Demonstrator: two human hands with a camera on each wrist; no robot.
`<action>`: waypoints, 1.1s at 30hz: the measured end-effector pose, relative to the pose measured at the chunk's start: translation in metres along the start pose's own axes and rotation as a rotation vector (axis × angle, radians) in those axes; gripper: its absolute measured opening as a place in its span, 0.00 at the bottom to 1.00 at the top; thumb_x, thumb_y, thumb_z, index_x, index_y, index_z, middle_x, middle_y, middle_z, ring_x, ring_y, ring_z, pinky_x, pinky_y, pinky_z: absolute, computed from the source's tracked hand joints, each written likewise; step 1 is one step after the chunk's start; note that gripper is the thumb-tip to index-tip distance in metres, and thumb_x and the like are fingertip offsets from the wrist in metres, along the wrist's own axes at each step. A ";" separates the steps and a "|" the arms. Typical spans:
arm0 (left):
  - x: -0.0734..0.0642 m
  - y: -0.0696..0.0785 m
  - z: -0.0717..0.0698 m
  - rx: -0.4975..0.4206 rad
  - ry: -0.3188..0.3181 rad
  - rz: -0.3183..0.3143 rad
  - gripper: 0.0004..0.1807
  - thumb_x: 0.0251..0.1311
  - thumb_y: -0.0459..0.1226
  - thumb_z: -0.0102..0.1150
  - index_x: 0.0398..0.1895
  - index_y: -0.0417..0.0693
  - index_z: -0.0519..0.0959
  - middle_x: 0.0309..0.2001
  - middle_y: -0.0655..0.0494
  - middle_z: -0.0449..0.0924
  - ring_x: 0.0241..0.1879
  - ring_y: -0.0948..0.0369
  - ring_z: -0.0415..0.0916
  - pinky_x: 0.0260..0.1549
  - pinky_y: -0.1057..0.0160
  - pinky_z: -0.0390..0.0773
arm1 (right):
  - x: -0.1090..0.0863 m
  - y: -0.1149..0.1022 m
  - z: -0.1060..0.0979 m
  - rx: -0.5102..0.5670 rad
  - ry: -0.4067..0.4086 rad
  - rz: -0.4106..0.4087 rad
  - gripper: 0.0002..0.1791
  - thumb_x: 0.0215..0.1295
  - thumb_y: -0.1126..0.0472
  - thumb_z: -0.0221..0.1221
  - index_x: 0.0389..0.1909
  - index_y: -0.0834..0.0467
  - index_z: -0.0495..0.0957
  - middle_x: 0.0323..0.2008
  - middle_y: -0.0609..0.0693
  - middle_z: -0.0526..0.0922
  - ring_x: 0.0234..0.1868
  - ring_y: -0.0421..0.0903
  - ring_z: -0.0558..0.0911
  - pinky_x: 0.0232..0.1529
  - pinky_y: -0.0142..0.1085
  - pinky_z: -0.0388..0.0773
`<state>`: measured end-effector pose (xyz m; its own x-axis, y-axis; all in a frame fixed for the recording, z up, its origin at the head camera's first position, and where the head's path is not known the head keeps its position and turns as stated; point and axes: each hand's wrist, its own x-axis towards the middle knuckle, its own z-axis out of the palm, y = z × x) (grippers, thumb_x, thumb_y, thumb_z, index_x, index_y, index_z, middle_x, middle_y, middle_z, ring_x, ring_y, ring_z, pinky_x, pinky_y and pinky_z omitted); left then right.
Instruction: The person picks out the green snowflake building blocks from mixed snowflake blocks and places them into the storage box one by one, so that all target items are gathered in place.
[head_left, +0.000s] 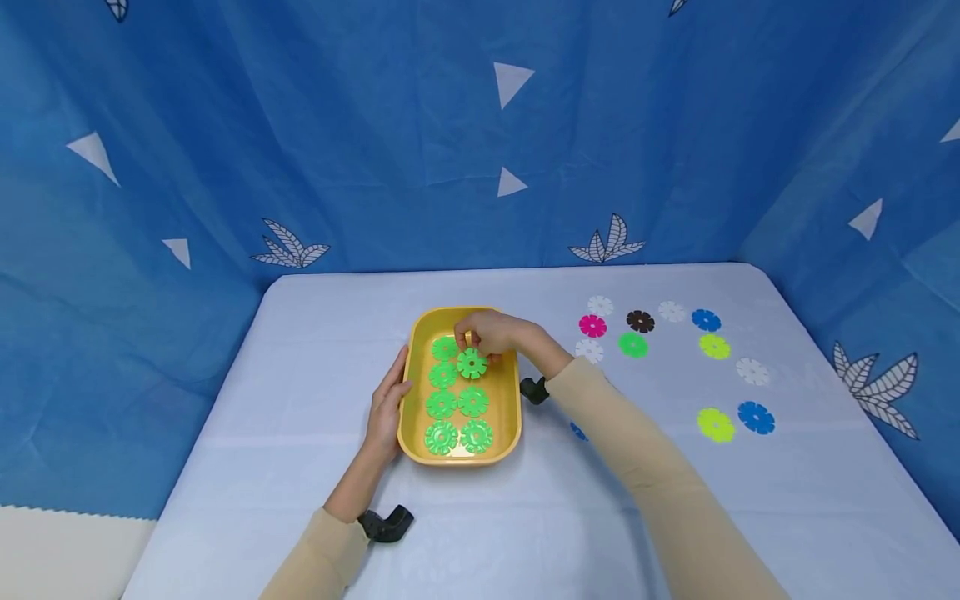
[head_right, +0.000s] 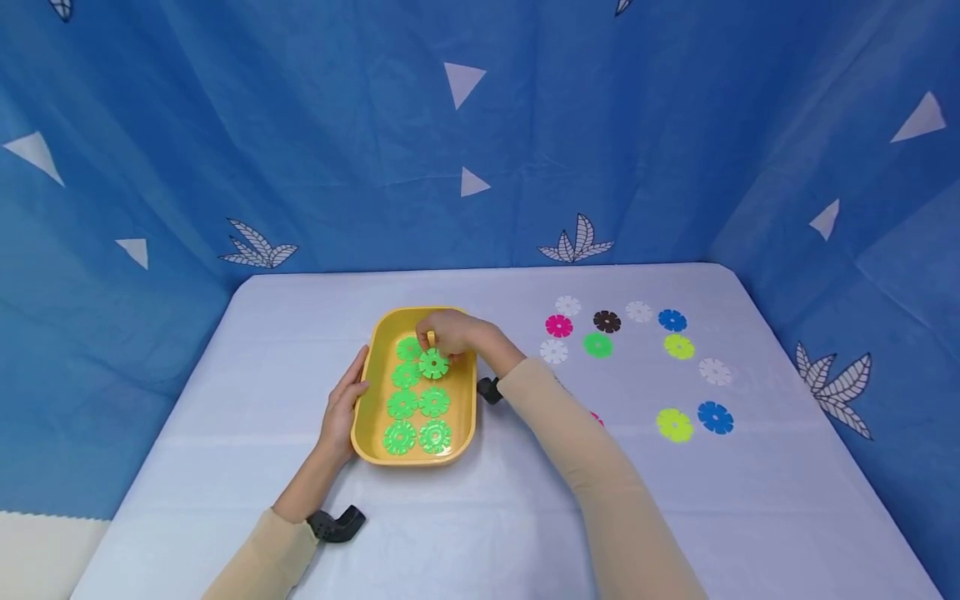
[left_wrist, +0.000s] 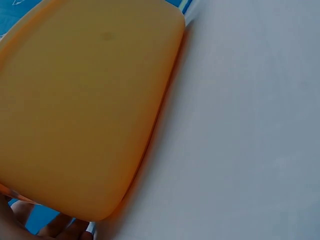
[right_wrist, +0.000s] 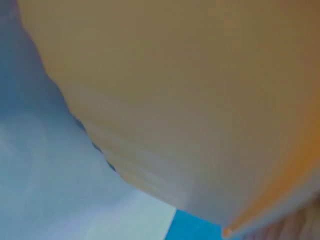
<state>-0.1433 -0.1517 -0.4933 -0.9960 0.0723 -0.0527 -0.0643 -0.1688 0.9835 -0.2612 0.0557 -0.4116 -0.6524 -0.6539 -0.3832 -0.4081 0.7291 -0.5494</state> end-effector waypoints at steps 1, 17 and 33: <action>0.000 0.000 0.000 -0.002 0.000 0.000 0.32 0.72 0.33 0.34 0.78 0.60 0.52 0.78 0.67 0.45 0.77 0.67 0.39 0.74 0.66 0.49 | 0.001 0.000 0.001 -0.017 0.000 0.001 0.18 0.64 0.79 0.48 0.43 0.55 0.77 0.25 0.51 0.70 0.21 0.47 0.74 0.24 0.32 0.73; -0.001 0.001 0.000 -0.020 -0.020 0.008 0.32 0.73 0.33 0.34 0.79 0.57 0.50 0.79 0.66 0.44 0.77 0.67 0.39 0.73 0.70 0.52 | 0.008 -0.003 0.010 -0.108 -0.030 0.074 0.17 0.62 0.79 0.52 0.40 0.54 0.79 0.27 0.49 0.70 0.21 0.44 0.69 0.21 0.29 0.68; -0.001 0.001 0.000 -0.014 -0.020 0.012 0.32 0.72 0.33 0.34 0.78 0.58 0.50 0.78 0.66 0.45 0.77 0.67 0.39 0.72 0.71 0.52 | 0.008 -0.009 0.012 -0.248 -0.055 0.107 0.20 0.64 0.78 0.47 0.42 0.52 0.77 0.28 0.48 0.69 0.25 0.43 0.63 0.23 0.29 0.62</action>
<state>-0.1422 -0.1523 -0.4918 -0.9953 0.0896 -0.0370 -0.0530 -0.1833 0.9816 -0.2551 0.0417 -0.4190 -0.6676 -0.5755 -0.4724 -0.4873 0.8174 -0.3072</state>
